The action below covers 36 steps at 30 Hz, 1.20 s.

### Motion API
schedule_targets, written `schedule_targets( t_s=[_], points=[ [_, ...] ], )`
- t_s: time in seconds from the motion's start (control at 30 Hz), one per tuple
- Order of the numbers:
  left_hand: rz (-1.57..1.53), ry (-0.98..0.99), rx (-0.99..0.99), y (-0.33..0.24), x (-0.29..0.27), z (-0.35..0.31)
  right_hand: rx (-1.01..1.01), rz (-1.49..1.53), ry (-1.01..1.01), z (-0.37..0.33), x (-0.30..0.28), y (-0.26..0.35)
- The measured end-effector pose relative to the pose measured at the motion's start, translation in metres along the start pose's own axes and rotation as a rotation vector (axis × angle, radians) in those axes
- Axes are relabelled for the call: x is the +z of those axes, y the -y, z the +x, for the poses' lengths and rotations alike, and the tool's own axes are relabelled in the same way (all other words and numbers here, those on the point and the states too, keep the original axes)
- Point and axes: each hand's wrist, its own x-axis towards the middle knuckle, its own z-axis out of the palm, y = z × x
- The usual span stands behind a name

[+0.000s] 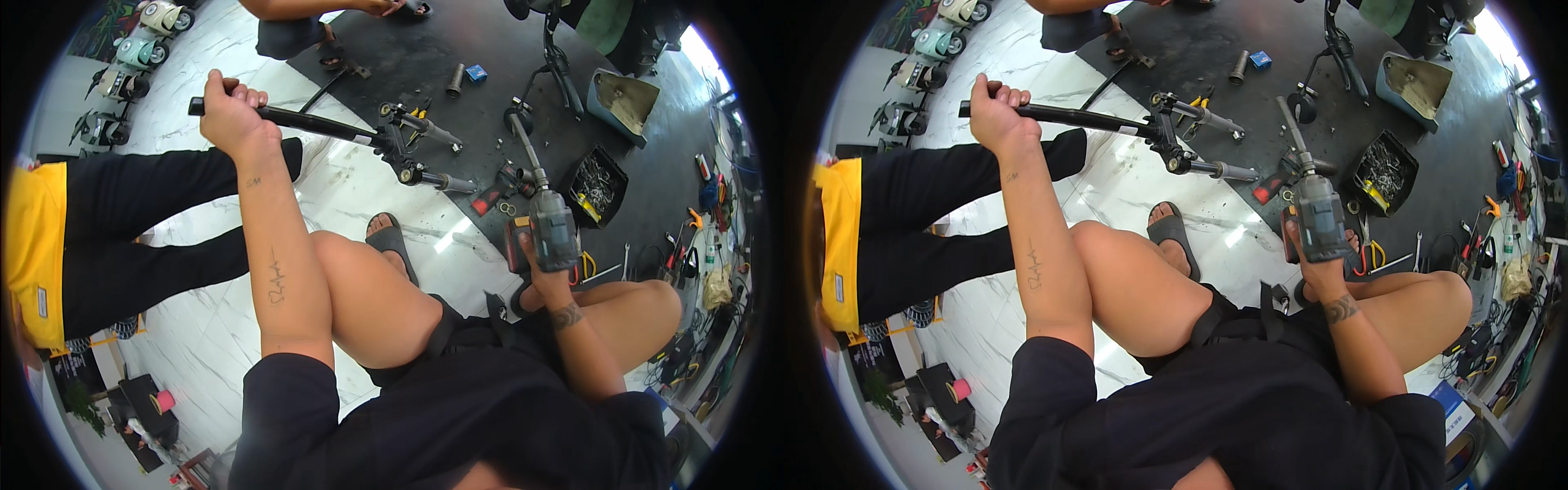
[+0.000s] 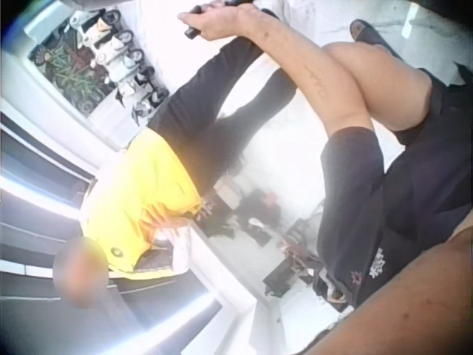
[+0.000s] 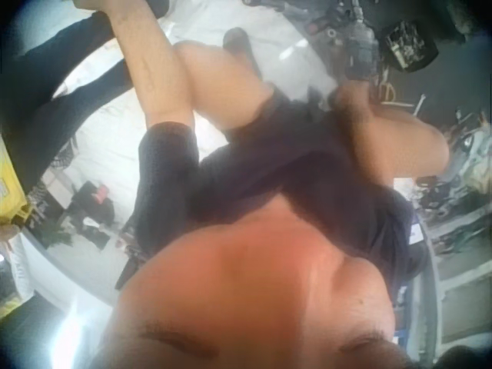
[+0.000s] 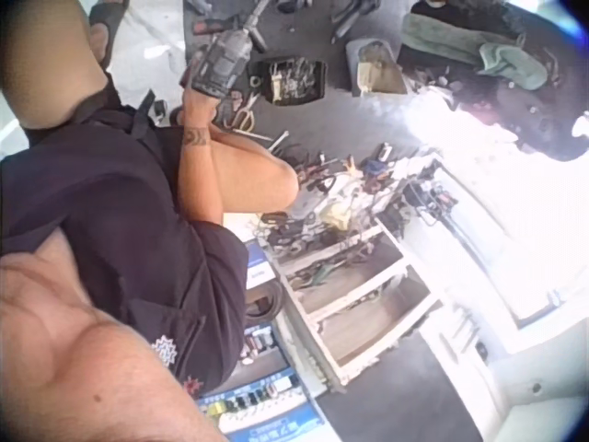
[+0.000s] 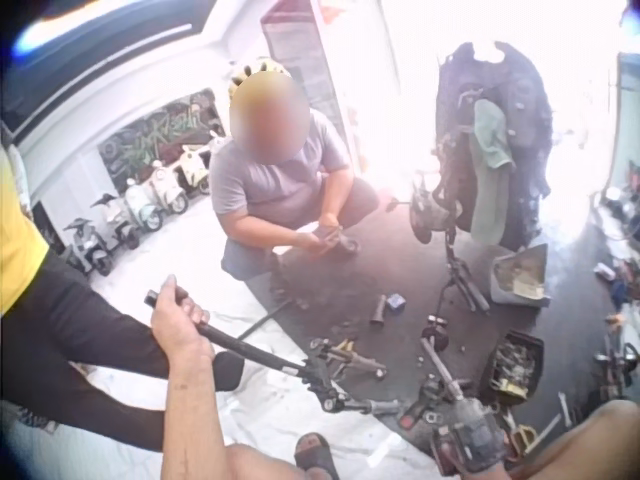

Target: The person assembles a scooter fork by inserting bolts and tightening them with a cordless impact driver. They repeatedly select bolts from a tray, position the fork, and use the driver to secure the components.

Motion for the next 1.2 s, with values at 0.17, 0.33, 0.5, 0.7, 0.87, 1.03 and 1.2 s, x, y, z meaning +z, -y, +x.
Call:
schedule_targets(
  t_s=[0.17,0.33,0.5,0.7,0.87,1.03,1.2],
  points=[
    [-0.059,-0.046,0.004,0.001,-0.007,0.004,-0.183,0.095,0.163,0.007,-0.014,0.026],
    [-0.068,-0.044,0.000,0.000,-0.010,0.004,0.358,0.578,0.326,-0.004,0.009,0.015],
    [-0.065,-0.042,0.003,0.001,-0.014,0.004,0.459,0.674,0.409,-0.013,0.025,0.010],
    [-0.074,-0.057,-0.008,0.001,-0.013,0.005,0.471,0.579,0.408,-0.006,0.041,0.007],
    [-0.096,-0.043,-0.016,0.002,-0.014,0.005,0.535,0.415,0.411,0.013,0.032,0.014],
    [-0.115,-0.014,0.013,0.004,-0.011,0.003,0.776,0.626,0.554,0.073,-0.008,0.047],
    [-0.102,-0.032,0.033,0.004,0.000,-0.001,1.167,0.864,0.548,0.087,-0.013,0.066]
  ],
)
